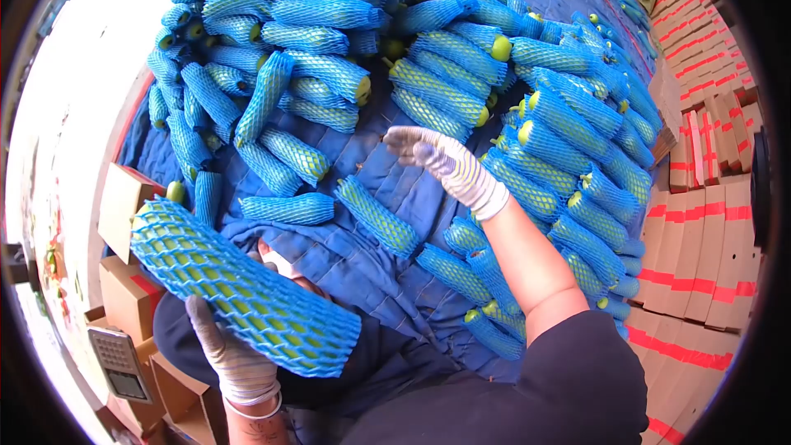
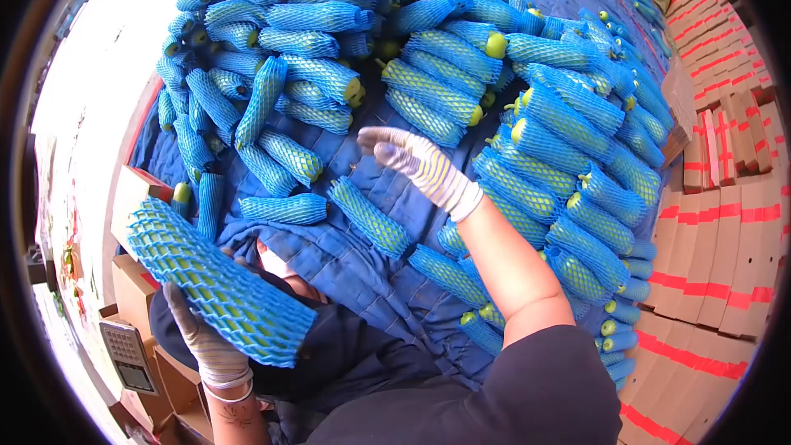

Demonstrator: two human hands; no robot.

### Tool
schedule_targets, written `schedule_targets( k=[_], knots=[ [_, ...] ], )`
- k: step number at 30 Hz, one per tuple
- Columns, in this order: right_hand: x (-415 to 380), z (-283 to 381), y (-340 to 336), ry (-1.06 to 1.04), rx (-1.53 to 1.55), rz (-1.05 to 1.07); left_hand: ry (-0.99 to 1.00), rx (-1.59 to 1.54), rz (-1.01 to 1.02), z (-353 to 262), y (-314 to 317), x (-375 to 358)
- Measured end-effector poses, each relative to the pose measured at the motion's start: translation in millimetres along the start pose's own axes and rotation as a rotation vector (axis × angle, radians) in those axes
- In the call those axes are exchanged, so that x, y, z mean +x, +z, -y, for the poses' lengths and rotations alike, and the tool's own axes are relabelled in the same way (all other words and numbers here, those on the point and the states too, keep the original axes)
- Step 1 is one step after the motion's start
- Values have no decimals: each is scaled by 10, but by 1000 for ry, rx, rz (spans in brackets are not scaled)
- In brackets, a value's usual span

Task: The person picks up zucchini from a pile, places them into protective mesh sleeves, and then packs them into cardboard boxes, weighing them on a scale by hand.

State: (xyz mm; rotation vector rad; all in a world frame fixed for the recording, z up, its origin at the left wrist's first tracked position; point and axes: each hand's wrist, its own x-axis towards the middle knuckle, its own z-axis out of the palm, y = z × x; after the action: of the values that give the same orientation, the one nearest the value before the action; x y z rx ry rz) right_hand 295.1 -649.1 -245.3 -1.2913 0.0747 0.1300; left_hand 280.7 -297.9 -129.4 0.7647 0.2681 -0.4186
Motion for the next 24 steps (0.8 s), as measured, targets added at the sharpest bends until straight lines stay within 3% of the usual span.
schedule_targets(
  k=[1,2,3,5,6,8,9,10,13,15,17,20,22,24],
  knots=[
    [246,-156,-384,-40,-311,-302,55,9,94,-194,46,-131],
    [436,-281,-925,33,-1013,-561,17,-162,246,-419,-104,-222],
    [530,-386,-1306,151,-1217,-746,-53,-203,437,-707,-334,-260],
    [550,-650,-1796,265,-1563,-815,9,-124,397,-1135,-486,-620],
    [593,-523,-1660,265,-1562,-798,22,-188,171,-1346,-431,-878],
    [651,-235,-1442,733,-1529,-502,46,-171,148,-1443,-638,-910],
    [685,-225,-1616,670,-1291,-428,66,-159,134,-1366,-391,-728],
    [718,-320,-1647,686,-1318,-433,86,-150,117,-1307,-141,-602],
    [765,-656,-1316,604,-1359,-470,145,-137,82,-1603,-1057,-1151],
    [875,-835,-966,684,-1371,-513,191,-120,61,-1682,-1251,-1301],
    [892,-829,-719,616,-1414,-502,244,-98,43,-1794,-1401,-1488],
    [736,-950,-702,398,-289,-503,341,-85,12,-1882,-1630,-1803],
    [339,-822,-513,471,296,-427,401,-91,-10,-1858,-1804,-1969],
    [-87,-545,-64,411,806,-30,456,-97,-45,-1803,-1963,-2174]
  ],
)
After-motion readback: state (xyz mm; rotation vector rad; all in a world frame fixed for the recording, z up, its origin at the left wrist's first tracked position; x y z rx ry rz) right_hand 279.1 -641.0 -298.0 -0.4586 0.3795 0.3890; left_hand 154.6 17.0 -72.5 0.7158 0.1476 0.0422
